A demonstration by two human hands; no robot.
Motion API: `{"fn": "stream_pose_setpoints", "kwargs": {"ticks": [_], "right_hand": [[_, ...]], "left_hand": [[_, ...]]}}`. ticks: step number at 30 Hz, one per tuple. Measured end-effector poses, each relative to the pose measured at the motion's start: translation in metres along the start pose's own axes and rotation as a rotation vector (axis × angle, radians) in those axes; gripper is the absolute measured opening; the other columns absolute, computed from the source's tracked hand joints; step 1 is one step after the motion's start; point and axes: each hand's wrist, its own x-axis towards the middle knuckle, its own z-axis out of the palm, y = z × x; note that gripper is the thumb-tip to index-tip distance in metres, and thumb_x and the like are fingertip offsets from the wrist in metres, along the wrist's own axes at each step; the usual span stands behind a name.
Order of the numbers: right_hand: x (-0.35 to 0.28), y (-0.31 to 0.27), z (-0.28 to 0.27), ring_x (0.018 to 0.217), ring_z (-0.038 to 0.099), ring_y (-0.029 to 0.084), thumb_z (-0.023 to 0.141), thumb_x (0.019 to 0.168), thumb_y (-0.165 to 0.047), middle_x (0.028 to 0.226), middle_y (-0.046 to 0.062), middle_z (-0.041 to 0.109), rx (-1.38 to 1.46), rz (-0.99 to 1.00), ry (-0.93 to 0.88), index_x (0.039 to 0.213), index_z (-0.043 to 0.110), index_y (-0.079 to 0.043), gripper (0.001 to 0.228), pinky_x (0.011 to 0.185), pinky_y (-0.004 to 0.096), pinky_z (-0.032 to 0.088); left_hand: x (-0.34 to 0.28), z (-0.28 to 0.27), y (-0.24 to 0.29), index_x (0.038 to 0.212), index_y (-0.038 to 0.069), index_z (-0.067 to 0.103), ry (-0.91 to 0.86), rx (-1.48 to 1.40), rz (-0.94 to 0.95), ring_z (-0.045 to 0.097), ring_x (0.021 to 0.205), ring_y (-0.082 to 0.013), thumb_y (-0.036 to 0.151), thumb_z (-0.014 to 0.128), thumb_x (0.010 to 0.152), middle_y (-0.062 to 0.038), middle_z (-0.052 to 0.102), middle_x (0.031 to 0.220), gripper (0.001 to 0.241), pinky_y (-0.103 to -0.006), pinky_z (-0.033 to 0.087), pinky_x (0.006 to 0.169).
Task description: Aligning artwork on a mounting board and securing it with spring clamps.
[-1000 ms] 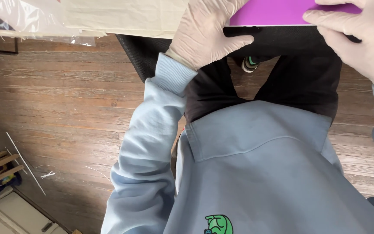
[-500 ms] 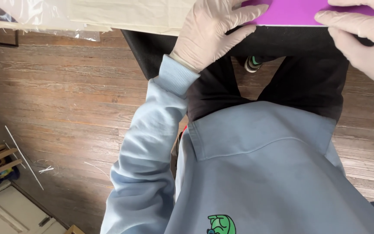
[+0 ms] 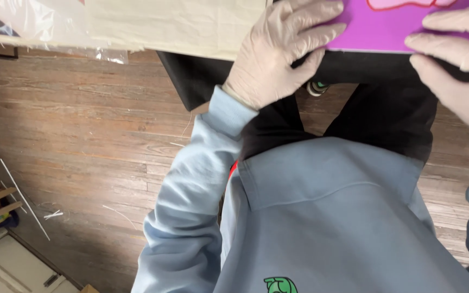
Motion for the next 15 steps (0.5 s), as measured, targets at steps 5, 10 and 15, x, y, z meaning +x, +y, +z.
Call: {"fn": "stream_pose_setpoints", "kwargs": {"ticks": [5, 10, 15], "right_hand": [[0.005, -0.005, 0.0, 0.114, 0.062, 0.028, 0.083, 0.1, 0.002, 0.131, 0.012, 0.067, 0.053, 0.084, 0.054, 0.121, 0.079, -0.004, 0.023, 0.099, 0.036, 0.053], [0.02, -0.012, -0.009, 0.108, 0.066, 0.027, 0.087, 0.091, 0.002, 0.123, 0.007, 0.068, -0.009, 0.106, 0.015, 0.117, 0.079, -0.008, 0.029, 0.091, 0.036, 0.051], [0.021, -0.014, -0.01, 0.106, 0.067, 0.026, 0.087, 0.087, -0.001, 0.123, 0.005, 0.068, 0.044, 0.153, 0.023, 0.115, 0.078, -0.011, 0.03, 0.092, 0.038, 0.051]], "left_hand": [[0.002, -0.004, -0.002, 0.135, 0.022, 0.067, 0.013, 0.036, 0.047, 0.052, 0.136, -0.0184, 0.015, 0.079, 0.099, 0.007, 0.056, 0.148, 0.039, -0.0338, 0.05, 0.114], [0.01, -0.017, 0.005, 0.138, 0.019, 0.064, -0.067, -0.046, 0.006, 0.051, 0.14, -0.0203, 0.014, 0.077, 0.094, 0.004, 0.055, 0.149, 0.046, -0.0402, 0.049, 0.119], [0.014, -0.015, 0.003, 0.134, 0.016, 0.066, -0.064, -0.075, -0.014, 0.054, 0.138, -0.0201, 0.014, 0.078, 0.094, 0.004, 0.057, 0.147, 0.042, -0.0392, 0.05, 0.115]]}}
